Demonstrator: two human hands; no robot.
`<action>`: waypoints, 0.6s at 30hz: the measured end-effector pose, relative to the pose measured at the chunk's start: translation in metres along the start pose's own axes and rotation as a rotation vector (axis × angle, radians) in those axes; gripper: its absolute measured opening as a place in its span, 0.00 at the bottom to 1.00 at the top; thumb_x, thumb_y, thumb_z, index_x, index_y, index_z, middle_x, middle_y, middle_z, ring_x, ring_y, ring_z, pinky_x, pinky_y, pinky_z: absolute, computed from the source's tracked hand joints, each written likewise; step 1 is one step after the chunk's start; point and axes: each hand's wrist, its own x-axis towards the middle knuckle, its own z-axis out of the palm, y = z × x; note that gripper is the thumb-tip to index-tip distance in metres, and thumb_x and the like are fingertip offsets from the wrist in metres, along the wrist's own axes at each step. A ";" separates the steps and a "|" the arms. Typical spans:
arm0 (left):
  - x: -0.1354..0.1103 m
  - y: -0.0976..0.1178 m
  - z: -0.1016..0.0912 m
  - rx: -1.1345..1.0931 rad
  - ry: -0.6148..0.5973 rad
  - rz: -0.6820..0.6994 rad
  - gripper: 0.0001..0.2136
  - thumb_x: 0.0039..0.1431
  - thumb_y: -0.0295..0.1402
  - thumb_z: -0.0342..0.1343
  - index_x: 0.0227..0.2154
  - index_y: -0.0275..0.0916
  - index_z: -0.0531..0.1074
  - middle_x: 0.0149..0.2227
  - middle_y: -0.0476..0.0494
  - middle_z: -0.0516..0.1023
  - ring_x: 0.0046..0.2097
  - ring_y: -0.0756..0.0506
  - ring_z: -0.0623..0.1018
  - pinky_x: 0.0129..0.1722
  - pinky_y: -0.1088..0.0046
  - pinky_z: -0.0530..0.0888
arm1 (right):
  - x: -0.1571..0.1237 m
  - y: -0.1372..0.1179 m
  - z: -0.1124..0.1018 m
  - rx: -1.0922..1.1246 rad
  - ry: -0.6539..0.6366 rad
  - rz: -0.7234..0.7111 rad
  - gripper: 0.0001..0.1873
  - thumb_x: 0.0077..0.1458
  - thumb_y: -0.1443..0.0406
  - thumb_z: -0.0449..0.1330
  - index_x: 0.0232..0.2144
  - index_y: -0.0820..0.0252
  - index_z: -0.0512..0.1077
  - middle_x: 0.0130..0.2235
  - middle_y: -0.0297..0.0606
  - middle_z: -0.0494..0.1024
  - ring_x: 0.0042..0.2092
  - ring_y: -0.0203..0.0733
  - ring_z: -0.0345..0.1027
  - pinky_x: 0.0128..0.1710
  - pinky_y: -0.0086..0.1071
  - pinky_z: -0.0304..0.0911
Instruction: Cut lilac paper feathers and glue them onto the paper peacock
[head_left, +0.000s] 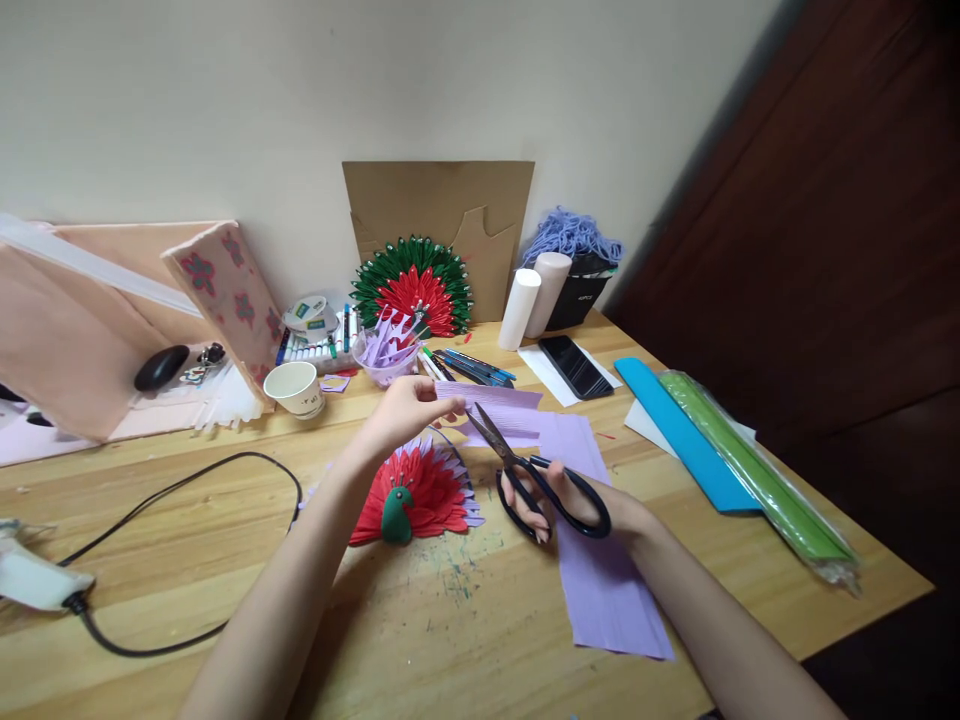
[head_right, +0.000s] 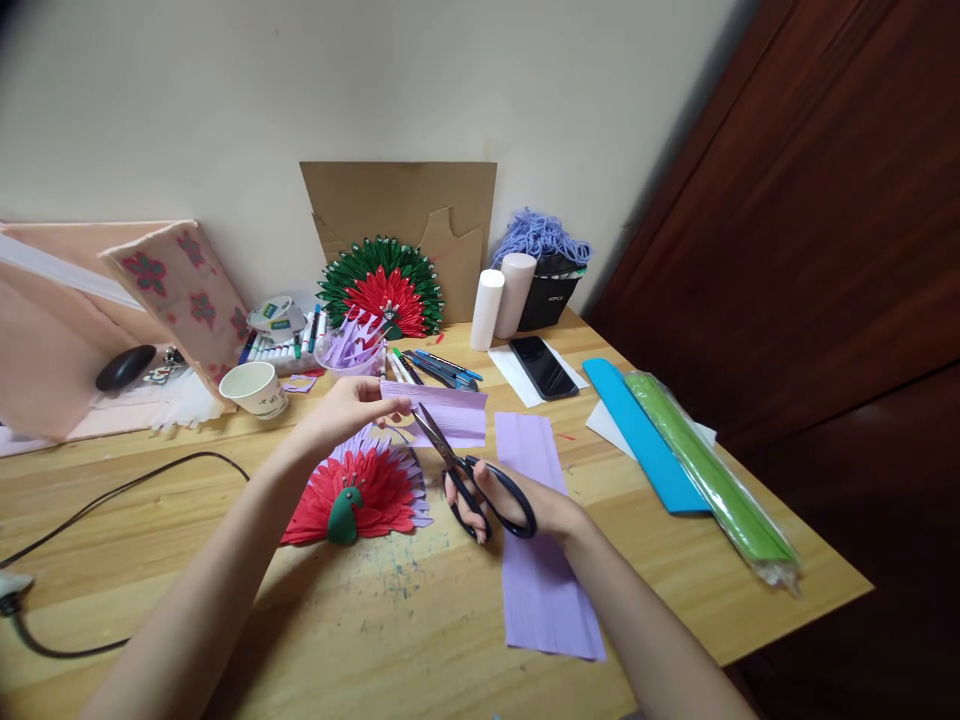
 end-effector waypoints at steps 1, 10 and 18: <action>0.000 0.000 0.001 -0.001 -0.017 -0.003 0.09 0.47 0.35 0.57 0.26 0.33 0.75 0.27 0.42 0.78 0.26 0.51 0.73 0.27 0.76 0.68 | 0.000 0.002 0.000 0.003 0.004 0.004 0.44 0.39 0.32 0.36 0.35 0.65 0.63 0.21 0.30 0.62 0.20 0.31 0.58 0.22 0.28 0.59; 0.003 -0.006 0.010 0.036 -0.111 -0.043 0.08 0.47 0.34 0.56 0.24 0.33 0.75 0.25 0.44 0.76 0.24 0.53 0.70 0.24 0.77 0.64 | 0.003 -0.003 0.004 0.004 0.042 0.029 0.47 0.38 0.32 0.36 0.37 0.66 0.65 0.19 0.29 0.61 0.20 0.31 0.58 0.21 0.27 0.58; 0.004 -0.008 0.011 -0.029 -0.103 -0.062 0.07 0.46 0.32 0.57 0.22 0.34 0.75 0.24 0.44 0.77 0.24 0.53 0.71 0.25 0.77 0.66 | 0.008 0.005 0.006 0.054 0.056 0.035 0.45 0.36 0.31 0.38 0.35 0.64 0.64 0.19 0.27 0.60 0.19 0.30 0.57 0.19 0.26 0.58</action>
